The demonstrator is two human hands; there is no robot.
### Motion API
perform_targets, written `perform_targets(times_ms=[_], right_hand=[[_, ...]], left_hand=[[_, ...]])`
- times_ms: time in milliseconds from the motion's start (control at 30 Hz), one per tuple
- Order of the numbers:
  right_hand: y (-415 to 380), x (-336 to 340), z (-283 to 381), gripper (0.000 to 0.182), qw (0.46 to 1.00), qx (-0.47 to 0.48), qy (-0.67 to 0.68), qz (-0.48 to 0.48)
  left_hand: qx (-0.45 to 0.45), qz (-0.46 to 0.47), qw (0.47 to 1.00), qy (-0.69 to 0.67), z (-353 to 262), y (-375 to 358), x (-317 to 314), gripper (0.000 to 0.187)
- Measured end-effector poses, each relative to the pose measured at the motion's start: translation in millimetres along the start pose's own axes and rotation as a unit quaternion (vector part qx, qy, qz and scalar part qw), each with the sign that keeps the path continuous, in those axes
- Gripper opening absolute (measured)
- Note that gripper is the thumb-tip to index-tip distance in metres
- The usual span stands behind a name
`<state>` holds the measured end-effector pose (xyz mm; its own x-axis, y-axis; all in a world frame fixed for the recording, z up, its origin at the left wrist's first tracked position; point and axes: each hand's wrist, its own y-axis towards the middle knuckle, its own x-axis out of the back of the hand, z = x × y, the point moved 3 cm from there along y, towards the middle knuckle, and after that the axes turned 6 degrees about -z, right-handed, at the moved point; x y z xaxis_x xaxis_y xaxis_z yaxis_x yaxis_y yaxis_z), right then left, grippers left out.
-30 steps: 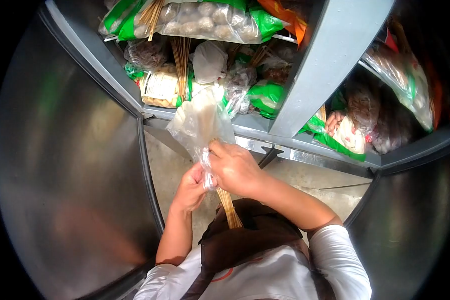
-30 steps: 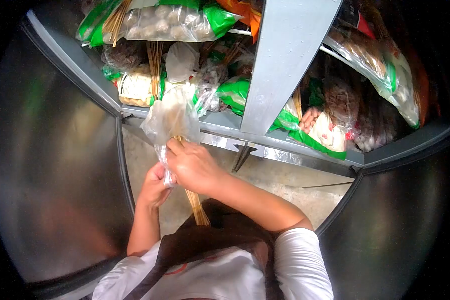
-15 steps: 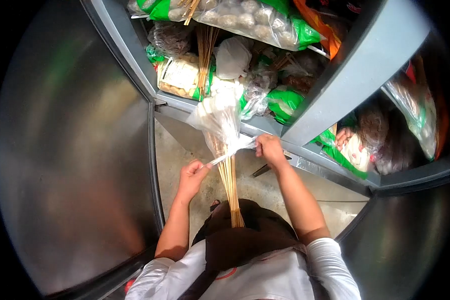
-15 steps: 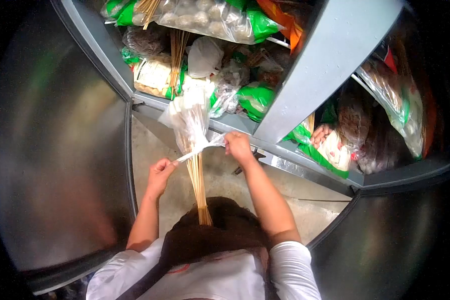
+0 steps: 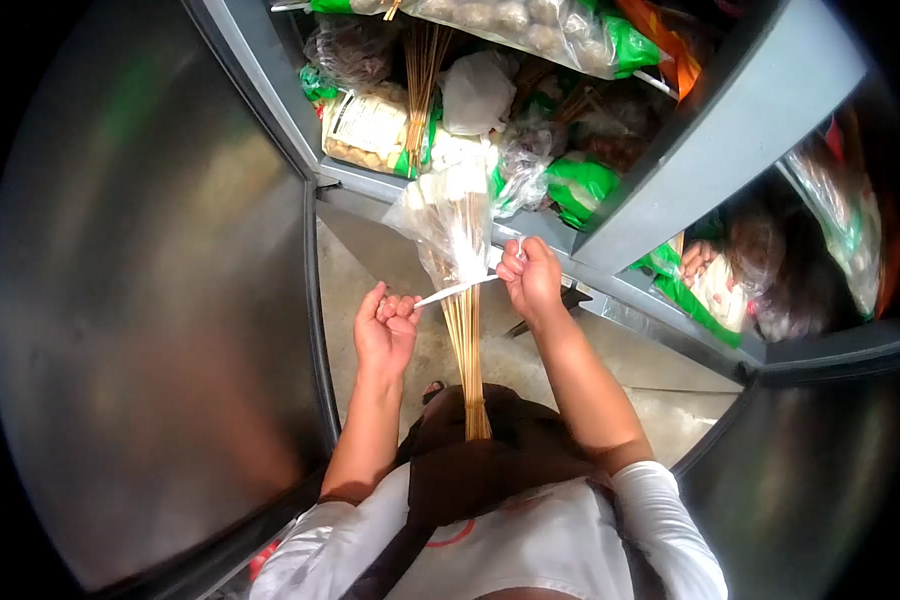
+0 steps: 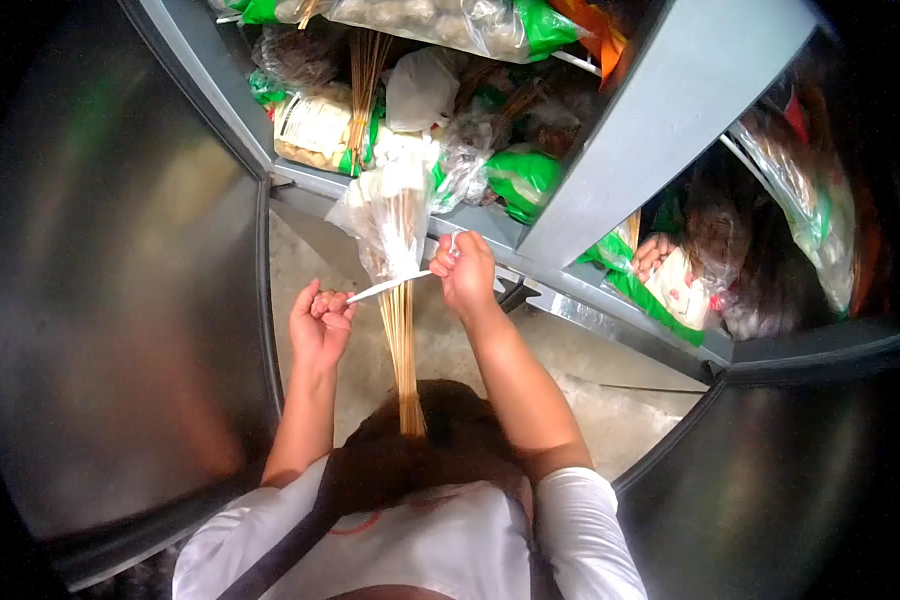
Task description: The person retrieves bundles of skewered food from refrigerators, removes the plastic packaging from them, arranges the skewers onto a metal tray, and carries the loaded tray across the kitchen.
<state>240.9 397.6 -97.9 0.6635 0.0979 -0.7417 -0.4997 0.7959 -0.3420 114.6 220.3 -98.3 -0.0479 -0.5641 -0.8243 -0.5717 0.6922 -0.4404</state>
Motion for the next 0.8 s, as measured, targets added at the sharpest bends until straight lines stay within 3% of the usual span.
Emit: perform_targets(times_ms=[67, 167, 200, 233, 267, 300, 333, 367, 433, 467, 500, 567, 633, 667, 800], right_hand=[[2.8, 1.0, -2.8, 0.01, 0.999, 0.016, -0.04, 0.0], [-13.2, -9.5, 2.2, 0.007, 0.987, 0.055, -0.149, 0.035], [-29.6, -24.2, 8.0, 0.015, 0.922, 0.193, -0.314, 0.119], [-50.5, -41.3, 12.6, 0.023, 0.805, 0.319, -0.461, 0.195], [-67.6, -55.2, 13.9, 0.028, 0.739, 0.25, -0.576, 0.243], [-79.9, -62.9, 10.9, 0.033, 0.655, 0.176, -0.677, 0.286], [-84.9, -64.8, -0.7, 0.03, 0.597, 0.177, -0.724, 0.296], [-85.6, -63.8, -7.5, 0.03, 0.592, 0.184, -0.724, 0.302], [-77.1, -65.6, -7.2, 0.025, 0.763, 0.218, -0.552, 0.257], [-73.0, -63.2, -1.7, 0.02, 0.838, 0.08, -0.498, 0.211], [-65.6, -55.4, -0.7, 0.016, 0.888, 0.007, -0.415, 0.196], [-57.4, -41.7, 1.3, 0.014, 0.932, -0.027, -0.326, 0.154], [-56.6, -41.1, 3.2, 0.015, 0.952, -0.037, -0.265, 0.15], [-55.1, -40.7, 4.1, 0.016, 0.969, -0.054, -0.201, 0.136], [-53.2, -39.7, 1.9, 0.017, 0.975, -0.064, -0.154, 0.151]], left_hand=[[-0.011, -0.026, 1.0, -0.01, -3.2, 3.6, -1.7, 0.04], [-0.076, 0.046, 0.996, 0.021, -11.7, -5.5, -15.9, 0.032], [-0.183, 0.072, 0.968, 0.157, -19.6, -13.1, -29.3, 0.025], [-0.282, 0.092, 0.91, 0.29, -25.6, -24.6, -44.0, 0.02], [-0.351, 0.142, 0.83, 0.408, -28.8, -32.1, -59.6, 0.014], [-0.352, 0.139, 0.831, 0.408, -27.4, -33.4, -68.2, 0.014], [-0.413, 0.194, 0.739, 0.495, -19.5, -36.7, -83.6, 0.013], [-0.469, 0.244, 0.629, 0.57, -10.2, -38.9, -97.8, 0.013], [-0.457, 0.217, 0.666, 0.549, -1.0, -38.9, -109.9, 0.01], [-0.439, 0.197, 0.645, 0.593, -5.4, -33.6, -106.1, 0.013], [-0.454, 0.196, 0.641, 0.587, -6.4, -27.2, -100.7, 0.013], [-0.211, 0.177, 0.876, 0.396, 0.6, -0.7, -71.9, 0.028], [-0.179, 0.281, 0.805, 0.491, 18.1, 8.0, -58.4, 0.038], [-0.231, 0.276, 0.75, 0.555, 26.3, 12.9, -49.4, 0.035], [-0.369, 0.271, 0.682, 0.571, 22.0, 3.7, -67.0, 0.029]])
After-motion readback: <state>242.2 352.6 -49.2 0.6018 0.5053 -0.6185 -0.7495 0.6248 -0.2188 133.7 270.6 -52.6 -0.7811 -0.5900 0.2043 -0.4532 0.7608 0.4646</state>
